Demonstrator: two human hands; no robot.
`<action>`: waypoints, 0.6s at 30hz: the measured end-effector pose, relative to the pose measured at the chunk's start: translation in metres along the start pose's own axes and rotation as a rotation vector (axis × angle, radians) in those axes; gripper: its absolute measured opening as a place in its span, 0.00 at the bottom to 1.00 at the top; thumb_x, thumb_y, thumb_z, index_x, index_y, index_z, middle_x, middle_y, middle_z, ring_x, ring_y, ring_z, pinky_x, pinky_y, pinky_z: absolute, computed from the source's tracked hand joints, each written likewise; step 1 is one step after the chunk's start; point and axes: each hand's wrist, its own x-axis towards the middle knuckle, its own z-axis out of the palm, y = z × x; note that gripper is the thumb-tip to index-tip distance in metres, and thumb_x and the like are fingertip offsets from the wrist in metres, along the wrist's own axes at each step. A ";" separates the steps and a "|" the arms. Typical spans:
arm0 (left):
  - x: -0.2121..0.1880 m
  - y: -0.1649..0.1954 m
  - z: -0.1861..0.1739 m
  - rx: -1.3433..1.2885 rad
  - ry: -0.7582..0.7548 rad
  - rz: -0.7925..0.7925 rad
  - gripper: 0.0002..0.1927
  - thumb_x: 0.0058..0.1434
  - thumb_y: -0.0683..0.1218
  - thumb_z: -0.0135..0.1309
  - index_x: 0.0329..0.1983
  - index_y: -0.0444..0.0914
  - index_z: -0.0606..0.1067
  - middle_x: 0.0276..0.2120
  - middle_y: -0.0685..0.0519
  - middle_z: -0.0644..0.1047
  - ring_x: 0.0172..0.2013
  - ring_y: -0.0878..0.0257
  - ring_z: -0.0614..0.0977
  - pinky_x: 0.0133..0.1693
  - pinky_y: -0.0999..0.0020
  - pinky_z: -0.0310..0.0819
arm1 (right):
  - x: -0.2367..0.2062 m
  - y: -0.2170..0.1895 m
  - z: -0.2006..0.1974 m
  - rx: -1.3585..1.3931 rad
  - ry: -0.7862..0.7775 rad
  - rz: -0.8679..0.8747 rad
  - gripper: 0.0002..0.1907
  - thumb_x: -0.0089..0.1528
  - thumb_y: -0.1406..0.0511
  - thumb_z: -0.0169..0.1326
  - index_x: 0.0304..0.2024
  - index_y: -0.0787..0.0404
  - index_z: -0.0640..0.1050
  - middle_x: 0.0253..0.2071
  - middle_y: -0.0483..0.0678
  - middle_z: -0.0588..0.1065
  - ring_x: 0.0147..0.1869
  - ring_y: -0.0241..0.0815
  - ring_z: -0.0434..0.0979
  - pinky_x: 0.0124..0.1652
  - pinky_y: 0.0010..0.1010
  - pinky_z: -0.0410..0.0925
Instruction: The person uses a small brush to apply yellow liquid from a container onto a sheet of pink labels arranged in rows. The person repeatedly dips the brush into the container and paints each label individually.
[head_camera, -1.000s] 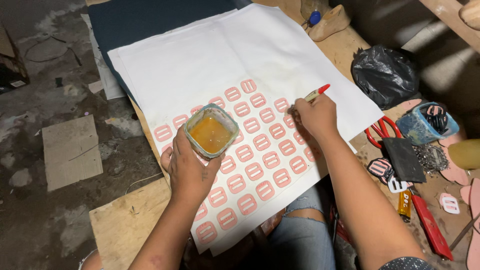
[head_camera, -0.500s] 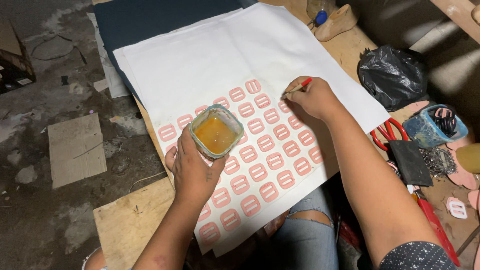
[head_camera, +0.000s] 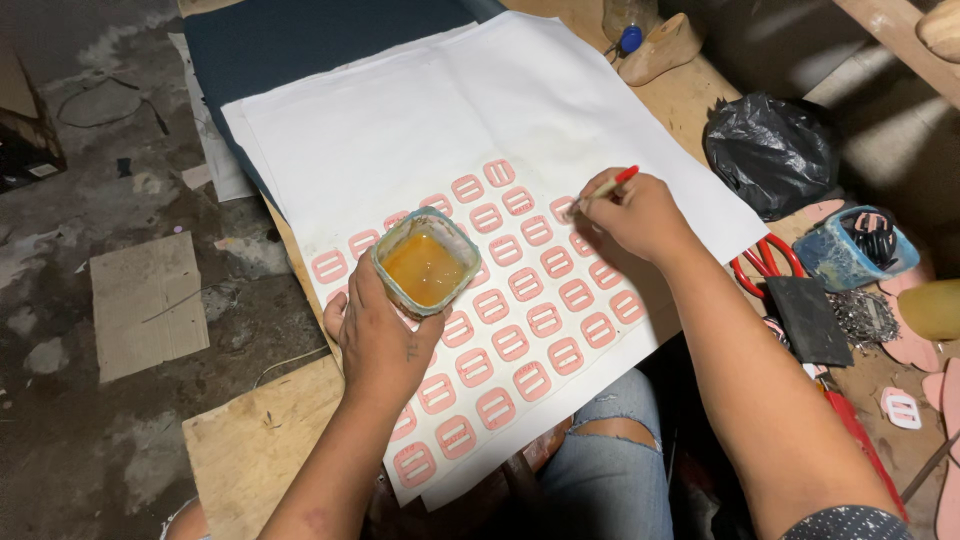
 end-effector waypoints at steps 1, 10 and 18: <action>-0.001 0.000 0.000 -0.007 0.000 -0.005 0.52 0.48 0.50 0.69 0.70 0.31 0.53 0.59 0.38 0.69 0.61 0.47 0.71 0.64 0.47 0.44 | 0.000 0.002 0.001 -0.056 0.040 -0.022 0.06 0.62 0.69 0.56 0.38 0.66 0.81 0.34 0.48 0.81 0.35 0.35 0.79 0.39 0.28 0.72; -0.014 0.001 0.006 -0.125 0.145 0.087 0.50 0.52 0.48 0.66 0.73 0.35 0.53 0.64 0.41 0.70 0.66 0.50 0.71 0.68 0.50 0.45 | 0.007 -0.018 0.016 -0.176 0.170 0.067 0.10 0.62 0.65 0.57 0.34 0.67 0.82 0.29 0.50 0.81 0.31 0.39 0.78 0.34 0.34 0.70; -0.021 0.002 0.003 -0.072 0.186 0.183 0.50 0.51 0.49 0.67 0.73 0.35 0.53 0.68 0.38 0.65 0.68 0.48 0.66 0.68 0.49 0.45 | -0.062 -0.071 0.053 0.144 -0.064 -0.392 0.10 0.64 0.64 0.55 0.45 0.60 0.82 0.52 0.55 0.77 0.57 0.48 0.73 0.58 0.37 0.66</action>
